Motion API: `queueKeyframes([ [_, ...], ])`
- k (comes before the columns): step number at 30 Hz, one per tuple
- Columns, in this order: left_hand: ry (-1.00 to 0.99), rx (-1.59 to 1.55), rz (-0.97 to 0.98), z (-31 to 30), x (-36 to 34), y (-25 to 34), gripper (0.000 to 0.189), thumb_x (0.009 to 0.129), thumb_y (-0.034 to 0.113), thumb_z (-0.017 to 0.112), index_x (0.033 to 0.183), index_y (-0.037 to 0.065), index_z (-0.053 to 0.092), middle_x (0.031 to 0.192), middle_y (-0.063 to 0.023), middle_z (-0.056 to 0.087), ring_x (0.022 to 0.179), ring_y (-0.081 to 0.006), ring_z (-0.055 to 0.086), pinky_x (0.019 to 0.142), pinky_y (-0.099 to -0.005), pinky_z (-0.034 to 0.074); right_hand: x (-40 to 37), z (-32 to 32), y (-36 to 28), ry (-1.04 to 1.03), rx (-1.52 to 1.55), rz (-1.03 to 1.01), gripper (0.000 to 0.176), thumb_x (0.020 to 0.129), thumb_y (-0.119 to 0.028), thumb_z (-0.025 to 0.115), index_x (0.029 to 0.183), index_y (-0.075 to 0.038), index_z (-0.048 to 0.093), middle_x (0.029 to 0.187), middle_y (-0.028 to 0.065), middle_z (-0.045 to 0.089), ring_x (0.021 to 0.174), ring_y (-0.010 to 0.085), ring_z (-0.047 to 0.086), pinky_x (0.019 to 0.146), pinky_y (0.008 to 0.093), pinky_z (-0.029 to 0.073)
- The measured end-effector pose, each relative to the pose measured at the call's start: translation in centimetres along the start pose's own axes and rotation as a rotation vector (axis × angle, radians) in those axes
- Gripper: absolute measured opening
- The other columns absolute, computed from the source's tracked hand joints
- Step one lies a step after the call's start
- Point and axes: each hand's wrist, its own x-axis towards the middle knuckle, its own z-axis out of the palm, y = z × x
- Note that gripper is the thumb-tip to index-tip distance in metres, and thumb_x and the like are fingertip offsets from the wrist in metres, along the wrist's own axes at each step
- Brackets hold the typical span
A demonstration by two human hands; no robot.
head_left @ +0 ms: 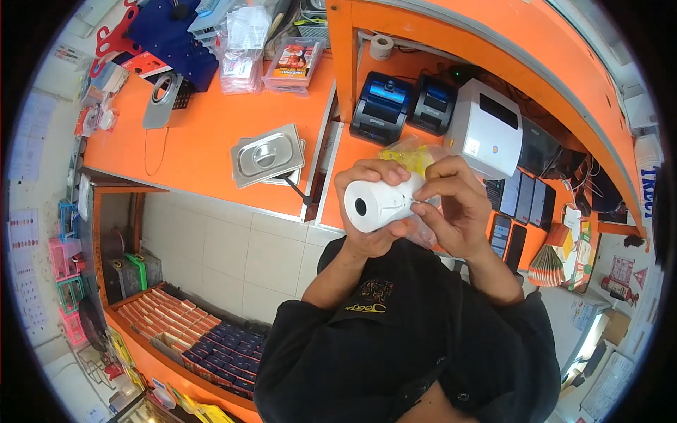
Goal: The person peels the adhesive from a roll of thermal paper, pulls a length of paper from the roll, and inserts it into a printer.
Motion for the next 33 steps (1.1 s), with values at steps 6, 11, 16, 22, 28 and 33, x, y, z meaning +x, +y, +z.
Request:
queueKeyframes([
  [6, -0.014, 0.080, 0.079, -0.1, 0.5, 0.0, 0.068, 0.076, 0.033, 0.083, 0.118, 0.008, 0.036, 0.109, -0.0123, 0.050, 0.104, -0.0247, 0.055, 0.093, -0.0407, 0.045, 0.0, 0.9, -1.0, 0.036, 0.055, 0.077, 0.023, 0.074, 0.000, 0.079, 0.094, 0.000, 0.068, 0.094, 0.0085, 0.057, 0.086, 0.0169, 0.055, 0.076, 0.0282, 0.043],
  [11, -0.084, 0.174, 0.172, -0.2, 0.8, 0.2, 0.067, 0.075, 0.031, 0.084, 0.118, 0.009, 0.036, 0.108, -0.0120, 0.051, 0.102, -0.0243, 0.056, 0.091, -0.0405, 0.046, -0.1, 0.8, -0.8, 0.029, 0.171, 0.109, 0.022, 0.075, 0.002, 0.077, 0.094, 0.000, 0.068, 0.093, 0.0082, 0.058, 0.085, 0.0169, 0.055, 0.077, 0.0282, 0.043],
  [16, -0.093, 0.226, 0.205, -0.3, 0.8, 0.4, 0.067, 0.075, 0.030, 0.084, 0.118, 0.009, 0.037, 0.107, -0.0117, 0.052, 0.101, -0.0242, 0.057, 0.090, -0.0396, 0.047, 0.0, 1.0, -0.6, -0.003, 0.148, 0.049, 0.018, 0.075, 0.002, 0.075, 0.090, 0.000, 0.066, 0.092, 0.0079, 0.059, 0.086, 0.0190, 0.055, 0.077, 0.0311, 0.042],
  [22, -0.041, 0.181, 0.178, -0.4, 0.9, 0.4, 0.068, 0.075, 0.034, 0.083, 0.118, 0.008, 0.037, 0.108, -0.0123, 0.051, 0.102, -0.0249, 0.057, 0.091, -0.0400, 0.047, 0.3, 0.9, -1.1, -0.098, -0.072, -0.066, 0.017, 0.074, -0.001, 0.074, 0.088, -0.004, 0.066, 0.088, 0.0079, 0.059, 0.085, 0.0228, 0.054, 0.079, 0.0355, 0.039],
  [28, 0.081, 0.027, -0.049, 0.5, 0.7, 1.2, 0.078, 0.076, 0.044, 0.080, 0.125, 0.004, 0.035, 0.111, -0.0137, 0.050, 0.102, -0.0237, 0.056, 0.092, -0.0385, 0.046, 1.5, 0.7, -1.8, 0.016, -0.057, 0.013, 0.017, 0.075, 0.002, 0.072, 0.091, -0.003, 0.067, 0.085, 0.0088, 0.060, 0.077, 0.0209, 0.055, 0.071, 0.0320, 0.042],
  [33, 0.095, -0.072, -0.220, 1.0, 1.0, 2.1, 0.079, 0.079, 0.055, 0.073, 0.123, 0.001, 0.038, 0.108, -0.0131, 0.053, 0.096, -0.0183, 0.058, 0.083, -0.0315, 0.050, 2.4, -0.4, -1.6, -0.101, -0.066, -0.087, 0.017, 0.075, 0.005, 0.070, 0.092, 0.003, 0.067, 0.085, 0.0118, 0.063, 0.067, 0.0159, 0.054, 0.063, 0.0269, 0.041],
])
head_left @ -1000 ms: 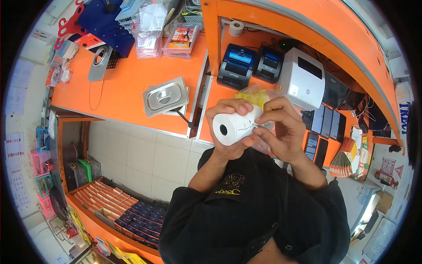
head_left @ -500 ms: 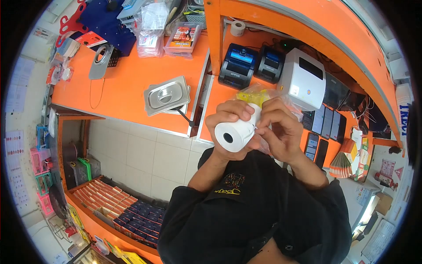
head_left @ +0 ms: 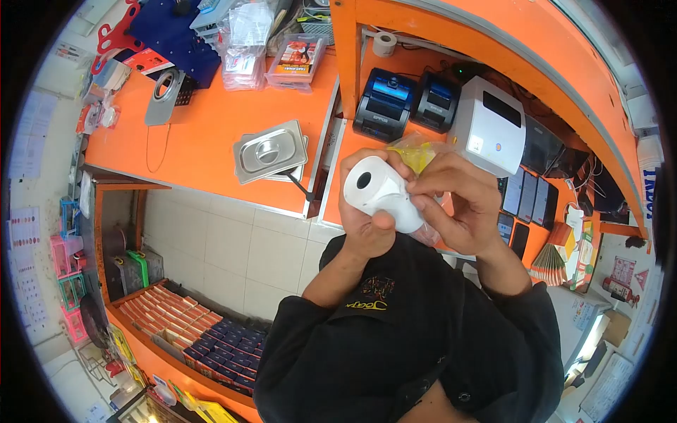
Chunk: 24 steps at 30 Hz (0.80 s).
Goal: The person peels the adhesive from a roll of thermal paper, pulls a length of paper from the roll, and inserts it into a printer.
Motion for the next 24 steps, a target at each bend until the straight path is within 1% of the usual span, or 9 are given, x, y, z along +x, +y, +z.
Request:
queueKeyframes([
  [1, 0.001, -0.002, -0.001, 0.1, 0.0, 0.1, 0.079, 0.079, 0.055, 0.073, 0.123, 0.001, 0.038, 0.108, -0.0131, 0.053, 0.096, -0.0183, 0.058, 0.083, -0.0315, 0.050, 0.0, -0.1, 0.0, -0.025, 0.006, 0.011, 0.018, 0.075, 0.006, 0.071, 0.092, 0.003, 0.068, 0.083, 0.0120, 0.064, 0.065, 0.0142, 0.053, 0.059, 0.0250, 0.040],
  [3, 0.074, 0.099, -0.091, 0.3, 0.0, 0.6, 0.086, 0.076, 0.067, 0.067, 0.124, 0.001, 0.039, 0.103, -0.0139, 0.053, 0.094, -0.0195, 0.057, 0.081, -0.0320, 0.050, 0.0, -0.2, -0.4, -0.033, 0.016, 0.052, 0.017, 0.074, 0.006, 0.071, 0.091, 0.004, 0.068, 0.081, 0.0114, 0.064, 0.063, 0.0122, 0.053, 0.056, 0.0238, 0.039],
  [5, 0.084, 0.121, -0.109, 0.6, 0.0, 1.0, 0.085, 0.078, 0.068, 0.065, 0.123, 0.001, 0.040, 0.102, -0.0141, 0.054, 0.093, -0.0191, 0.057, 0.079, -0.0315, 0.051, 0.1, -0.1, -0.8, -0.040, 0.025, 0.094, 0.017, 0.074, 0.006, 0.072, 0.090, 0.004, 0.069, 0.080, 0.0109, 0.065, 0.061, 0.0103, 0.052, 0.054, 0.0225, 0.037],
  [7, 0.092, 0.140, -0.128, 0.7, 0.0, 1.1, 0.084, 0.079, 0.069, 0.063, 0.122, 0.000, 0.040, 0.101, -0.0144, 0.054, 0.091, -0.0187, 0.058, 0.078, -0.0311, 0.051, 0.4, 0.1, -1.1, 0.006, -0.018, 0.082, 0.020, 0.071, 0.000, 0.076, 0.089, -0.003, 0.070, 0.071, 0.0022, 0.060, 0.052, 0.0076, 0.048, 0.049, 0.0227, 0.035],
  [9, 0.079, 0.200, -0.117, 0.7, 0.0, 1.1, 0.083, 0.082, 0.069, 0.059, 0.121, -0.001, 0.040, 0.100, -0.0147, 0.056, 0.089, -0.0180, 0.058, 0.077, -0.0302, 0.051, 0.4, 0.1, -1.2, 0.002, -0.009, 0.103, 0.019, 0.071, 0.000, 0.076, 0.089, -0.003, 0.070, 0.070, 0.0023, 0.061, 0.051, 0.0077, 0.048, 0.048, 0.0230, 0.035],
  [15, 0.052, 0.250, -0.144, 0.5, -0.2, 1.2, 0.078, 0.088, 0.066, 0.053, 0.121, -0.004, 0.042, 0.097, -0.0146, 0.059, 0.087, -0.0178, 0.059, 0.077, -0.0305, 0.050, 0.5, -0.1, -0.4, -0.039, 0.072, 0.130, 0.015, 0.072, 0.000, 0.076, 0.084, -0.002, 0.069, 0.070, 0.0040, 0.063, 0.050, 0.0073, 0.049, 0.046, 0.0224, 0.033],
  [20, 0.068, 0.236, -0.130, 0.5, -0.2, 1.0, 0.074, 0.090, 0.063, 0.052, 0.120, -0.004, 0.043, 0.096, -0.0143, 0.060, 0.086, -0.0182, 0.059, 0.078, -0.0311, 0.049, 0.4, 0.1, -0.2, -0.046, 0.107, 0.145, 0.012, 0.073, 0.001, 0.075, 0.082, -0.001, 0.068, 0.070, 0.0040, 0.064, 0.050, 0.0066, 0.050, 0.046, 0.0219, 0.034],
  [22, 0.072, 0.235, -0.137, 0.4, -0.2, 1.0, 0.074, 0.090, 0.063, 0.052, 0.120, -0.004, 0.043, 0.095, -0.0143, 0.060, 0.086, -0.0182, 0.059, 0.078, -0.0312, 0.048, 0.2, 0.3, -0.2, -0.039, 0.077, 0.143, 0.010, 0.074, 0.000, 0.075, 0.079, 0.002, 0.067, 0.072, 0.0084, 0.065, 0.054, 0.0062, 0.053, 0.046, 0.0192, 0.035],
  [24, 0.097, 0.234, -0.148, 0.3, -0.3, 0.7, 0.073, 0.090, 0.062, 0.053, 0.120, -0.004, 0.043, 0.094, -0.0136, 0.060, 0.086, -0.0176, 0.058, 0.077, -0.0305, 0.048, -0.1, 0.6, 0.3, -0.028, 0.068, 0.124, 0.009, 0.076, -0.001, 0.073, 0.081, 0.002, 0.067, 0.071, 0.0075, 0.064, 0.054, 0.0063, 0.054, 0.046, 0.0192, 0.036],
])
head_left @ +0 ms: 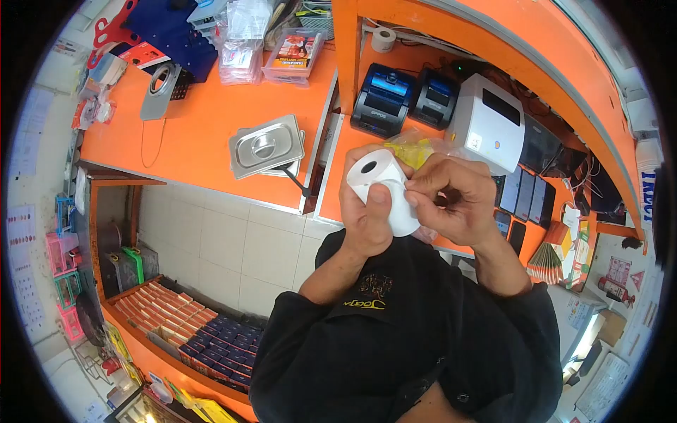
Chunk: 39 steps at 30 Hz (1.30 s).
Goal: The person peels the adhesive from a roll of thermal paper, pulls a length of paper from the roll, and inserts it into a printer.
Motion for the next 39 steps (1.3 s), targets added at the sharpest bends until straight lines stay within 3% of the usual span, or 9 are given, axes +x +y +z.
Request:
queueKeyframes([
  [3, -0.048, -0.011, 0.063, -0.6, -0.2, -0.3, 0.058, 0.093, 0.047, 0.059, 0.119, -0.002, 0.043, 0.102, -0.0099, 0.060, 0.090, -0.0128, 0.058, 0.079, -0.0274, 0.048, -0.4, 0.2, 1.0, 0.032, -0.026, 0.072, 0.008, 0.078, 0.000, 0.070, 0.084, 0.002, 0.066, 0.069, 0.0055, 0.063, 0.051, 0.0064, 0.052, 0.046, 0.0197, 0.037],
  [8, -0.125, -0.137, 0.026, 0.1, 0.2, 0.8, 0.063, 0.092, 0.051, 0.058, 0.121, -0.003, 0.043, 0.102, -0.0104, 0.060, 0.091, -0.0136, 0.059, 0.080, -0.0276, 0.048, -0.9, -0.3, -1.3, 0.066, 0.142, 0.215, 0.010, 0.080, 0.001, 0.067, 0.090, 0.002, 0.066, 0.068, 0.0054, 0.061, 0.047, 0.0067, 0.049, 0.047, 0.0206, 0.036],
  [11, -0.159, -0.179, 0.003, -0.3, 0.7, 0.2, 0.068, 0.093, 0.054, 0.055, 0.125, -0.004, 0.041, 0.102, -0.0109, 0.061, 0.092, -0.0142, 0.060, 0.081, -0.0285, 0.049, -0.4, -0.5, -1.6, 0.104, 0.070, 0.172, 0.013, 0.079, 0.000, 0.068, 0.092, 0.001, 0.067, 0.069, 0.0057, 0.060, 0.048, 0.0072, 0.050, 0.047, 0.0207, 0.036],
  [13, -0.124, -0.140, 0.027, -0.3, 0.7, 0.0, 0.068, 0.093, 0.054, 0.055, 0.126, -0.004, 0.041, 0.101, -0.0108, 0.061, 0.092, -0.0140, 0.060, 0.082, -0.0289, 0.049, -0.1, -0.6, -0.9, 0.071, -0.079, -0.061, 0.019, 0.077, 0.001, 0.071, 0.095, 0.001, 0.069, 0.071, 0.0064, 0.061, 0.051, 0.0074, 0.052, 0.047, 0.0207, 0.036],
  [26, -0.138, -0.075, 0.055, -0.6, 0.4, 0.7, 0.057, 0.092, 0.042, 0.062, 0.122, -0.002, 0.041, 0.101, -0.0099, 0.060, 0.092, -0.0133, 0.058, 0.082, -0.0279, 0.048, 0.5, -0.4, -0.7, 0.050, -0.047, -0.099, 0.011, 0.072, 0.002, 0.075, 0.081, 0.001, 0.069, 0.073, 0.0084, 0.065, 0.056, 0.0109, 0.056, 0.050, 0.0225, 0.039],
  [32, -0.136, -0.049, -0.023, -0.9, 0.3, 0.8, 0.052, 0.093, 0.035, 0.063, 0.122, -0.001, 0.040, 0.108, -0.0129, 0.059, 0.098, -0.0145, 0.058, 0.086, -0.0295, 0.047, -0.3, 0.2, 0.2, 0.052, 0.108, 0.042, 0.008, 0.076, 0.001, 0.072, 0.079, 0.001, 0.064, 0.066, 0.0066, 0.062, 0.057, 0.0079, 0.055, 0.049, 0.0218, 0.038],
  [35, -0.118, -0.013, 0.041, -0.3, 0.3, 0.5, 0.051, 0.093, 0.033, 0.062, 0.122, -0.001, 0.039, 0.119, -0.0165, 0.056, 0.105, -0.0168, 0.056, 0.091, -0.0315, 0.046, -0.6, 0.2, 0.8, 0.079, 0.022, 0.166, 0.005, 0.081, 0.002, 0.067, 0.081, 0.001, 0.062, 0.071, 0.0064, 0.061, 0.056, 0.0064, 0.052, 0.048, 0.0216, 0.037],
  [37, -0.157, 0.041, 0.090, -0.3, 0.2, 0.2, 0.051, 0.093, 0.033, 0.062, 0.123, -0.002, 0.039, 0.126, -0.0187, 0.053, 0.111, -0.0184, 0.054, 0.095, -0.0327, 0.044, -0.3, 0.4, 0.3, 0.144, 0.197, 0.242, 0.005, 0.084, 0.001, 0.064, 0.081, 0.001, 0.060, 0.077, 0.0070, 0.061, 0.056, 0.0062, 0.050, 0.049, 0.0214, 0.037],
  [39, -0.129, -0.031, 0.034, -0.2, 0.1, 0.3, 0.054, 0.093, 0.036, 0.062, 0.123, -0.002, 0.039, 0.121, -0.0172, 0.055, 0.107, -0.0171, 0.055, 0.092, -0.0317, 0.045, -0.2, 0.5, -0.8, 0.163, 0.217, 0.234, 0.002, 0.084, 0.001, 0.064, 0.084, 0.002, 0.062, 0.079, 0.0070, 0.061, 0.057, 0.0062, 0.050, 0.050, 0.0216, 0.037],
])
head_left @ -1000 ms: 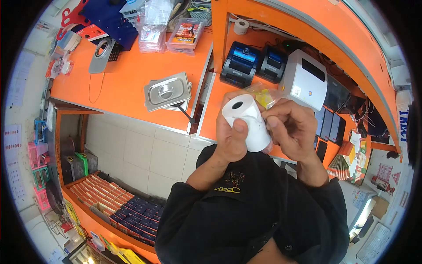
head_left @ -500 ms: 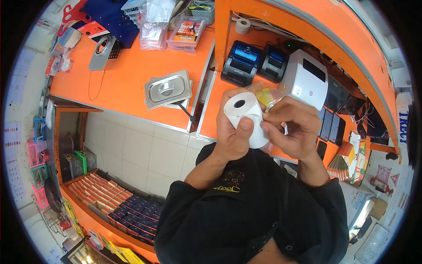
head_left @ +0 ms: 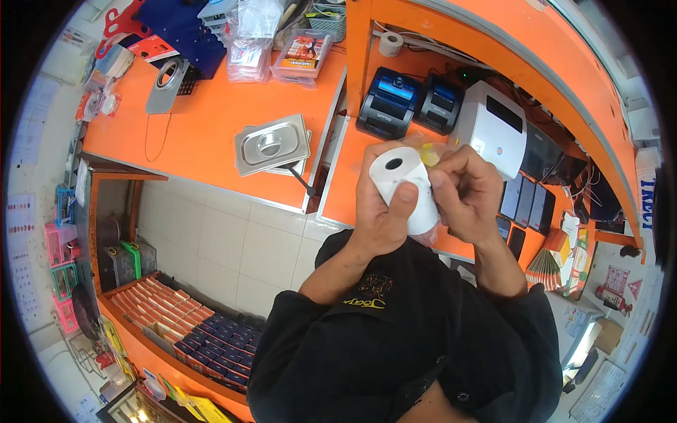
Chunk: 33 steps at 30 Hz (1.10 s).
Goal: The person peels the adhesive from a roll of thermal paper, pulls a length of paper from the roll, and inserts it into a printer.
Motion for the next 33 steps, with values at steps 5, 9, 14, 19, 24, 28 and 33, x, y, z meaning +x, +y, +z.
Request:
queueKeyframes([
  [5, 0.020, -0.076, 0.014, -0.1, 0.3, -0.2, 0.056, 0.094, 0.041, 0.060, 0.123, -0.002, 0.039, 0.105, -0.0118, 0.059, 0.095, -0.0145, 0.058, 0.085, -0.0291, 0.048, -0.6, -0.7, -0.2, -0.047, -0.185, -0.189, 0.014, 0.080, 0.002, 0.068, 0.093, 0.002, 0.067, 0.081, 0.0079, 0.063, 0.060, 0.0075, 0.052, 0.053, 0.0216, 0.038],
  [9, 0.041, -0.077, 0.028, -0.1, 0.0, -0.3, 0.056, 0.094, 0.042, 0.060, 0.122, -0.002, 0.039, 0.103, -0.0116, 0.059, 0.092, -0.0144, 0.059, 0.082, -0.0277, 0.049, -0.6, -0.4, -0.1, -0.043, -0.287, -0.328, 0.021, 0.073, 0.005, 0.073, 0.094, 0.001, 0.070, 0.079, 0.0082, 0.063, 0.057, 0.0097, 0.053, 0.052, 0.0217, 0.038],
  [14, 0.064, -0.046, 0.053, -0.2, -0.4, -0.2, 0.057, 0.093, 0.040, 0.062, 0.122, -0.002, 0.039, 0.103, -0.0119, 0.059, 0.091, -0.0143, 0.060, 0.080, -0.0275, 0.050, -0.8, -0.2, -0.4, -0.045, -0.322, -0.303, 0.017, 0.073, 0.004, 0.073, 0.089, 0.001, 0.070, 0.075, 0.0077, 0.063, 0.056, 0.0095, 0.052, 0.051, 0.0223, 0.038],
  [19, 0.064, 0.009, 0.052, -0.4, -0.7, -0.1, 0.058, 0.091, 0.036, 0.067, 0.123, -0.001, 0.037, 0.105, -0.0116, 0.057, 0.093, -0.0146, 0.058, 0.082, -0.0282, 0.049, -1.1, 0.2, -1.2, -0.047, -0.421, -0.285, 0.014, 0.075, 0.005, 0.071, 0.088, 0.001, 0.067, 0.077, 0.0071, 0.061, 0.055, 0.0096, 0.052, 0.049, 0.0222, 0.038],
  [24, 0.066, 0.121, 0.064, -0.8, -1.0, -0.4, 0.061, 0.088, 0.034, 0.071, 0.123, -0.001, 0.036, 0.111, -0.0122, 0.053, 0.098, -0.0146, 0.055, 0.085, -0.0287, 0.047, -1.3, 0.5, -1.3, -0.089, -0.523, -0.254, 0.015, 0.077, 0.004, 0.068, 0.087, 0.000, 0.058, 0.076, 0.0071, 0.056, 0.058, 0.0131, 0.053, 0.050, 0.0246, 0.040],
  [28, 0.062, 0.271, 0.097, -0.4, -0.7, 0.2, 0.067, 0.088, 0.049, 0.067, 0.122, -0.003, 0.039, 0.103, -0.0115, 0.058, 0.092, -0.0155, 0.059, 0.080, -0.0285, 0.049, -1.4, 0.3, -0.9, -0.197, -0.483, -0.139, 0.018, 0.079, 0.004, 0.065, 0.090, 0.000, 0.052, 0.079, 0.0085, 0.052, 0.059, 0.0178, 0.054, 0.052, 0.0283, 0.043],
  [33, 0.030, 0.249, 0.064, -0.8, -1.1, -0.2, 0.066, 0.088, 0.047, 0.067, 0.121, -0.003, 0.040, 0.103, -0.0105, 0.058, 0.092, -0.0146, 0.058, 0.079, -0.0277, 0.049, -1.4, 0.0, -0.5, -0.222, -0.489, -0.076, 0.016, 0.081, 0.001, 0.064, 0.091, -0.001, 0.051, 0.074, 0.0071, 0.051, 0.060, 0.0169, 0.053, 0.054, 0.0277, 0.043],
])
